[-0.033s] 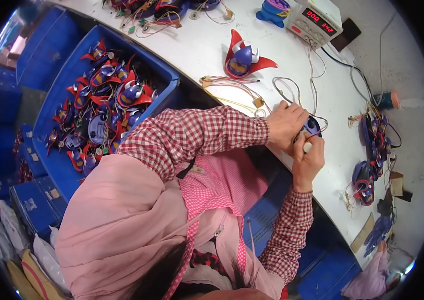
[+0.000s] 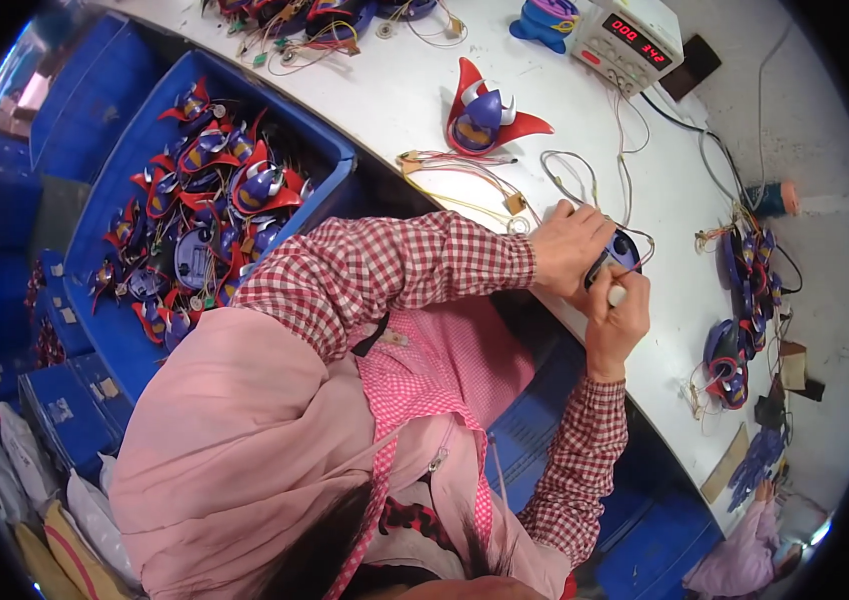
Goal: Assembling small electronic toy components by connecting wires and attaching plastic housing parts on a factory workbench.
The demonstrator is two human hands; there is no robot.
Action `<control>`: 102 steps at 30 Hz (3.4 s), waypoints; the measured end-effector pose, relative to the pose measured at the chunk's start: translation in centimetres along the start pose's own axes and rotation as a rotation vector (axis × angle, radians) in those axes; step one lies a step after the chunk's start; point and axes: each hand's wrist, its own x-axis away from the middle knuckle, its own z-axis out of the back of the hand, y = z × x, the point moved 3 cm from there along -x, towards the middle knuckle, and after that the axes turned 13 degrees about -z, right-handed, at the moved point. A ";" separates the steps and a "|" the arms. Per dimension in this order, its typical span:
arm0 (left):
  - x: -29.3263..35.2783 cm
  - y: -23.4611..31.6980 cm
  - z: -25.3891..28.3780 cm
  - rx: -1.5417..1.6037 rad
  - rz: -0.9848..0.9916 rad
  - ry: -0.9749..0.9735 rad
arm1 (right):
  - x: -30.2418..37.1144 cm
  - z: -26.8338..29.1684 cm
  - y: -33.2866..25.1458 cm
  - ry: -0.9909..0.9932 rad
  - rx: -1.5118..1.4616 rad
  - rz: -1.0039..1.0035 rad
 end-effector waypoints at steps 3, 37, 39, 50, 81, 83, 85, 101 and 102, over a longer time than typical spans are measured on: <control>-0.1 -0.1 0.3 0.013 0.033 -0.041 | -2.9 2.7 1.7 0.124 -0.032 -0.157; 4.1 -14.5 11.8 1.207 0.545 0.307 | -5.8 -8.3 -11.7 -0.364 -0.391 0.031; 3.0 -12.2 11.2 1.275 0.540 0.309 | -6.1 -4.5 -9.6 -0.259 -0.400 -0.130; -2.8 -3.6 3.2 0.899 0.176 0.002 | 0.1 -0.3 8.1 0.018 -0.284 -0.722; 47.1 -1.4 41.9 0.379 0.855 1.179 | 0.7 -10.6 -14.4 -1.211 -0.997 -0.706; 51.5 0.1 40.7 0.328 0.936 1.257 | 1.2 -11.5 -13.9 -1.239 -0.971 -0.722; 55.7 1.8 39.2 0.327 1.123 1.301 | 1.8 -12.6 -13.3 -1.279 -0.950 -0.752; 56.2 -0.8 34.5 0.009 1.243 1.346 | 6.0 -12.0 -14.9 -1.358 -0.767 -0.774; 60.7 -2.2 34.0 0.003 1.264 1.279 | 5.8 -12.1 -14.8 -1.358 -0.726 -0.745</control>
